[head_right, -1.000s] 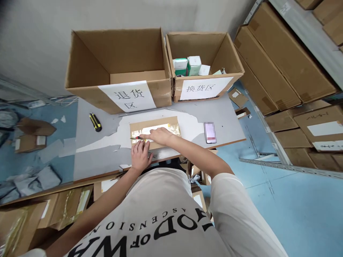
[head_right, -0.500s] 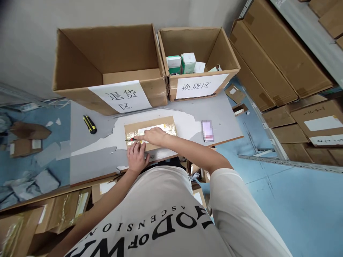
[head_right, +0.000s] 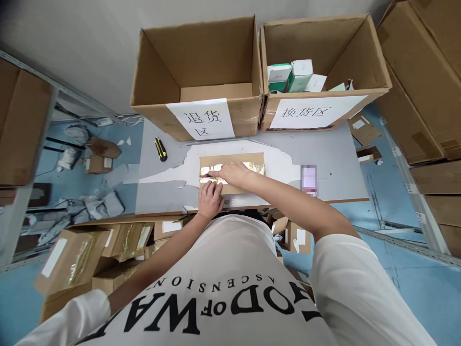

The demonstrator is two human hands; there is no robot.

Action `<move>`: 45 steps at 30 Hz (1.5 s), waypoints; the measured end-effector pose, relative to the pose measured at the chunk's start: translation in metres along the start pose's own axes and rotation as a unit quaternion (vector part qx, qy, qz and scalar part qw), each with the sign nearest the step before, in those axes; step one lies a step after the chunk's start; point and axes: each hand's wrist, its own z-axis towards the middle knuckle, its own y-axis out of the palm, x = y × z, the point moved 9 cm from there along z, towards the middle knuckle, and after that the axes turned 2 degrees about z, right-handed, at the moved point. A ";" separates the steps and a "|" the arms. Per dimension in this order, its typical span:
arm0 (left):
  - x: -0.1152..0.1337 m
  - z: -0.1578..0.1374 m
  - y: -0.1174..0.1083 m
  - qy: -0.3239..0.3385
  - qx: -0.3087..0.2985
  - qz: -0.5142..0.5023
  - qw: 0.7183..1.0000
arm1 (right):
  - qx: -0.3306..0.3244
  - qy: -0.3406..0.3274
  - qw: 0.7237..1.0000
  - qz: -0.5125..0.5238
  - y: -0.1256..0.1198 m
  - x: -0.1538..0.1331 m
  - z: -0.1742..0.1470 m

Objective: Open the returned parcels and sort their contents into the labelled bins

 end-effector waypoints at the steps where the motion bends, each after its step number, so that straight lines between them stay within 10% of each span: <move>1: 0.000 0.000 0.000 0.002 0.001 0.003 1.000 | -0.004 0.005 1.000 -0.003 0.000 0.002 -0.001; 9: 0.001 -0.002 0.001 0.012 0.013 0.011 1.000 | -0.043 0.018 0.999 -0.016 0.005 0.021 -0.019; 24: 0.003 0.002 -0.005 -0.006 -0.021 -0.007 1.000 | -0.081 0.150 0.985 -0.011 0.043 0.145 -0.140; 45: 0.006 -0.002 -0.005 0.035 -0.021 0.023 0.999 | 0.007 0.179 0.984 -0.011 0.057 0.131 -0.191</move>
